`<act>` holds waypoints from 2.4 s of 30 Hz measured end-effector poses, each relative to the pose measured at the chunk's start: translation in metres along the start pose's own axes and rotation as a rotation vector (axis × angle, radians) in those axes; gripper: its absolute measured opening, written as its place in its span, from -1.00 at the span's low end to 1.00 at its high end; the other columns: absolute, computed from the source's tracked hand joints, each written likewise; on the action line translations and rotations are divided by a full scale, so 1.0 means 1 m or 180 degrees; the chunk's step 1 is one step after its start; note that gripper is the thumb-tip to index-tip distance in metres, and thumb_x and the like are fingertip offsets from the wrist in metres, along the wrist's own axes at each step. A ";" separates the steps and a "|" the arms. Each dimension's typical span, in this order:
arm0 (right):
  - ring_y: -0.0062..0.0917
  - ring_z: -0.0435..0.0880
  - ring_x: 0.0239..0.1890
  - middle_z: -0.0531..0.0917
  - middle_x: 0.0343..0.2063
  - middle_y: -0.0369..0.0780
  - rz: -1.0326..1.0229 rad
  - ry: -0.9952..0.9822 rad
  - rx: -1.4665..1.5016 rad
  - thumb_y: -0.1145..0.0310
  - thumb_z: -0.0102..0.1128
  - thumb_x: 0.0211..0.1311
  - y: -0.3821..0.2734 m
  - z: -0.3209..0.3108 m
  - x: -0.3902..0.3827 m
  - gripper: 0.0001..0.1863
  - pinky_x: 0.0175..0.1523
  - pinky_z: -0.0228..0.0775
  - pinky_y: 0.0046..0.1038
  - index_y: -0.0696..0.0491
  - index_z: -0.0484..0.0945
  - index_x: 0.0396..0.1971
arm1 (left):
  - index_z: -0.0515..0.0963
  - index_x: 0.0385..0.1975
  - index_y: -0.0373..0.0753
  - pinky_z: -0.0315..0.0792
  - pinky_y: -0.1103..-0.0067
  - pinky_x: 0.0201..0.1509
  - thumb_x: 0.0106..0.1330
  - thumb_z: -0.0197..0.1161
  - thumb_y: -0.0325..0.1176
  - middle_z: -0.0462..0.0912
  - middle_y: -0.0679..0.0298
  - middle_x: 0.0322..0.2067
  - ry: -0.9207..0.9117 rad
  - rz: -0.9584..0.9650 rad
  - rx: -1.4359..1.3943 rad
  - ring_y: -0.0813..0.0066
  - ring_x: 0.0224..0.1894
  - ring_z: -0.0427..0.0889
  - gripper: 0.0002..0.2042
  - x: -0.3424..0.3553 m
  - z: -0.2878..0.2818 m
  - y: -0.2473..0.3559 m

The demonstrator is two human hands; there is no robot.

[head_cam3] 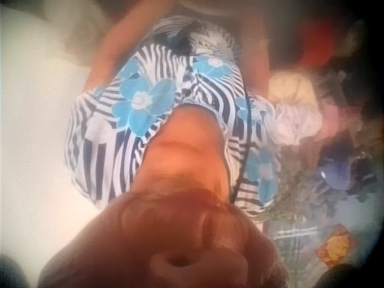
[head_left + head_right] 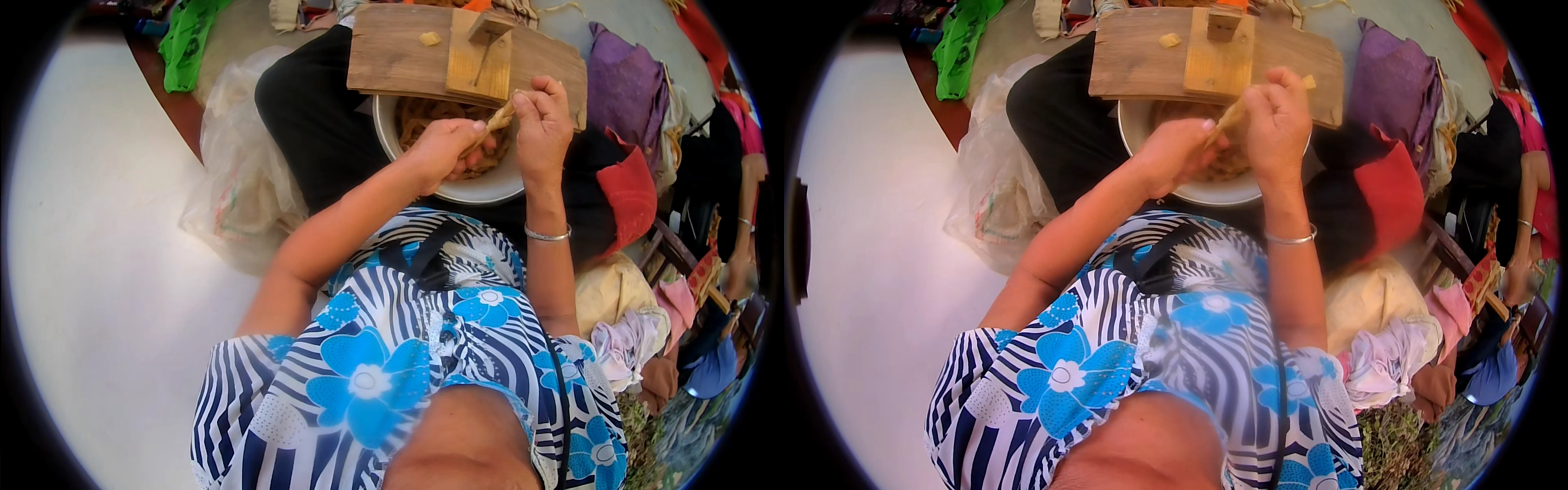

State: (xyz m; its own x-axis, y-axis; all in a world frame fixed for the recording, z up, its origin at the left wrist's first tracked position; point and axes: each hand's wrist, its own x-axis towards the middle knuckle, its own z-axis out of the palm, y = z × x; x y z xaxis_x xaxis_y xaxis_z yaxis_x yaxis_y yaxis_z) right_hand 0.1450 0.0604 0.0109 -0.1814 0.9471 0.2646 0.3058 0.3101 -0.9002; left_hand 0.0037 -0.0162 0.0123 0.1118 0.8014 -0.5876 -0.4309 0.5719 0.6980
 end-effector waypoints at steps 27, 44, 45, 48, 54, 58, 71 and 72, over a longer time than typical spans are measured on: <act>-0.79 0.41 -0.51 0.52 -0.56 -0.42 0.1112 -0.1212 0.0652 0.40 0.15 0.21 0.022 -0.009 0.053 -0.87 -0.40 0.26 -0.71 0.14 0.58 -0.32 | 0.54 -0.30 -0.29 0.25 0.72 -0.44 0.28 0.10 -0.37 0.47 0.43 -0.56 -0.0195 0.1349 0.1579 0.74 -0.50 0.36 -0.86 0.064 -0.053 0.066; -0.18 0.58 -0.31 0.63 -0.39 -0.06 -0.1180 -0.0032 -0.2122 0.25 0.18 0.16 0.037 -0.041 0.057 -0.70 -0.21 0.40 -0.23 0.11 0.55 -0.17 | 0.50 -0.35 -0.30 0.33 0.64 -0.41 0.25 0.15 -0.30 0.51 0.35 -0.56 0.0635 0.1220 0.1957 0.67 -0.49 0.42 -0.82 0.048 -0.055 0.053; -0.21 0.59 -0.32 0.63 -0.39 -0.07 -0.0859 -0.0192 -0.2016 0.25 0.18 0.17 0.041 -0.042 0.053 -0.67 -0.21 0.41 -0.26 0.11 0.53 -0.12 | 0.50 -0.35 -0.30 0.32 0.65 -0.42 0.26 0.15 -0.29 0.51 0.36 -0.56 0.0636 0.1240 0.1978 0.68 -0.49 0.42 -0.82 0.048 -0.053 0.051; -0.31 0.59 -0.35 0.63 -0.39 -0.11 0.0179 -0.0568 -0.1395 0.25 0.17 0.20 0.040 -0.043 0.043 -0.59 -0.22 0.42 -0.37 0.11 0.47 0.01 | 0.50 -0.37 -0.30 0.32 0.65 -0.42 0.28 0.13 -0.30 0.50 0.36 -0.59 0.0647 0.1339 0.1953 0.67 -0.51 0.41 -0.82 0.048 -0.051 0.043; -0.45 0.56 -0.38 0.61 -0.41 -0.18 0.0347 -0.0283 -0.0251 0.29 0.16 0.23 0.006 -0.030 -0.001 -0.61 -0.24 0.39 -0.52 0.11 0.46 0.03 | 0.51 -0.33 -0.28 0.33 0.67 -0.40 0.29 0.07 -0.30 0.50 0.38 -0.56 0.0248 0.1401 0.1790 0.68 -0.48 0.43 -0.82 0.037 -0.041 0.030; -0.32 0.60 -0.34 0.63 -0.39 -0.14 -0.0831 -0.0466 -0.1311 0.32 0.16 0.21 -0.017 -0.009 -0.003 -0.71 -0.22 0.42 -0.44 0.10 0.53 -0.09 | 0.50 -0.37 -0.31 0.34 0.66 -0.41 0.33 0.02 -0.38 0.48 0.37 -0.58 -0.0087 0.1203 0.1080 0.65 -0.51 0.43 -0.84 0.026 -0.004 0.024; -0.71 0.46 -0.55 0.64 -0.60 -0.29 0.1656 -0.2902 0.0638 0.40 0.25 0.10 -0.084 -0.039 -0.012 -0.84 -0.37 0.36 -0.59 0.20 0.64 -0.40 | 0.57 -0.50 -0.33 0.36 0.54 -0.42 0.30 0.13 -0.24 0.56 0.25 -0.61 -0.0344 0.2051 0.2520 0.48 -0.56 0.47 -0.73 -0.012 -0.016 0.080; -0.73 0.43 -0.59 0.58 -0.64 -0.33 0.1234 -0.2747 0.1088 0.37 0.26 0.11 -0.111 -0.040 -0.018 -0.80 -0.44 0.28 -0.62 0.23 0.65 -0.42 | 0.56 -0.51 -0.32 0.35 0.56 -0.44 0.32 0.12 -0.24 0.54 0.29 -0.62 -0.0460 0.2104 0.2289 0.53 -0.56 0.45 -0.72 -0.013 -0.015 0.078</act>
State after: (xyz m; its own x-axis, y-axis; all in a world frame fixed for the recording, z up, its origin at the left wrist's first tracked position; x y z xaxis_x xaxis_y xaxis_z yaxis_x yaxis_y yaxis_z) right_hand 0.1521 0.0119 0.1196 -0.7829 0.5520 -0.2870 0.2273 -0.1757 -0.9579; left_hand -0.0444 0.0151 0.0681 0.1735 0.9843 0.0327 0.1955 -0.0669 0.9784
